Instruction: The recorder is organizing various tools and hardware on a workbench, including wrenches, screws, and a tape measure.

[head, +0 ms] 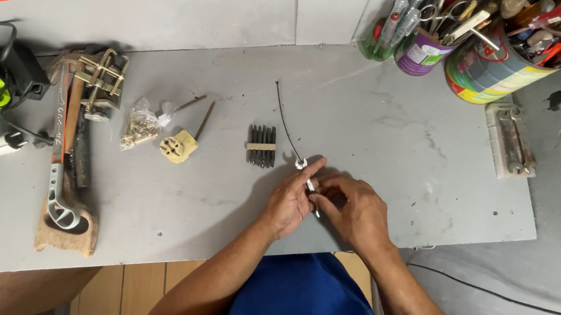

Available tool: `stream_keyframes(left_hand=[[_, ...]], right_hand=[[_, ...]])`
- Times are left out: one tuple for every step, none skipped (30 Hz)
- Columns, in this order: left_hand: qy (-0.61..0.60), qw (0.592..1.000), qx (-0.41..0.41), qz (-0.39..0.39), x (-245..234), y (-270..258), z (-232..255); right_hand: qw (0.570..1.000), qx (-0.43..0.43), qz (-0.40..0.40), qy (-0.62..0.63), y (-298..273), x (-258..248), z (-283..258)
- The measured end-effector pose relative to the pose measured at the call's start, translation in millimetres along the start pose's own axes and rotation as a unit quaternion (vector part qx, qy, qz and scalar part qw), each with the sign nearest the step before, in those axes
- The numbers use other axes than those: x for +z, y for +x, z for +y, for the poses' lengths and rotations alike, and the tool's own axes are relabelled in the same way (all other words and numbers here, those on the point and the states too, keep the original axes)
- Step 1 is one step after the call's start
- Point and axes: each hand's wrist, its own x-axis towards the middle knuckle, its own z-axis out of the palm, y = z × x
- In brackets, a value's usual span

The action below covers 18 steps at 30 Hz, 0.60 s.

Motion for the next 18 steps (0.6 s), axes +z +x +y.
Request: stream_keyframes(left_hand=[[-0.006,1.000,-0.014,0.007,12.8,-2.8,8.8],[-0.013,0.999,-0.028,0.014,25.8,-5.6,17.6],[-0.013,0.999,-0.029,0.012,22.8,-4.9,14.9],[0.005,1.000,-0.020,0.005,20.0,-4.1,12.2],[0.022,1.000,-0.011,-0.001,17.0,-3.3,9.6],[0.022,1.000,-0.012,-0.004,16.9,-3.5,8.7],[0.038,0.999,-0.006,0.000,16.9,-4.3,7.4],[0.054,0.999,-0.001,0.003,16.9,-4.8,6.0],[0.054,0.999,-0.003,-0.001,18.5,-5.7,6.0],[0.065,0.998,-0.008,0.015,20.2,-6.4,5.9],[0.078,0.996,-0.013,0.029,22.0,-6.4,5.9],[0.078,0.997,-0.016,0.024,23.9,-7.9,7.4],[0.102,0.995,-0.003,0.018,25.8,-9.8,9.1],[0.126,0.992,0.010,0.012,27.6,-11.7,10.9],[0.126,0.992,0.008,0.008,30.3,-14.8,14.7],[0.213,0.975,-0.022,0.057,32.8,-18.0,18.6],[0.299,0.947,-0.051,0.106,35.2,-21.2,22.8],[0.299,0.947,-0.052,0.103,36.2,-28.7,27.2]], right_hand=[[1.000,-0.008,-0.002,-0.016,-1.0,0.9,1.1],[0.999,-0.015,-0.005,-0.032,-2.0,1.6,2.4],[0.999,-0.014,-0.003,-0.033,-3.1,4.8,4.9],[0.999,-0.033,0.009,-0.038,-4.1,7.7,7.5],[0.998,-0.051,0.020,-0.043,-5.1,10.9,10.1],[0.998,-0.050,0.022,-0.045,-6.6,13.9,10.4],[0.996,-0.063,0.041,-0.056,-8.7,17.1,10.8],[0.993,-0.076,0.060,-0.068,-10.8,20.1,11.4],[0.993,-0.073,0.062,-0.070,-11.7,23.9,14.3],[0.990,-0.086,0.081,-0.077,-12.5,27.5,17.4],[0.987,-0.099,0.100,-0.084,-13.0,30.9,20.8],[0.986,-0.096,0.103,-0.088,-12.2,28.5,22.9],[0.986,-0.099,0.108,-0.081,-11.6,26.1,24.6],[0.986,-0.102,0.112,-0.074,-10.9,23.7,26.3],[0.985,-0.100,0.115,-0.077,-8.2,19.4,29.8],[0.985,-0.098,0.124,-0.074,-5.5,15.1,33.3],[0.984,-0.097,0.132,-0.070,-2.6,10.9,36.5],[0.984,-0.095,0.134,-0.072,0.6,4.6,45.9]])
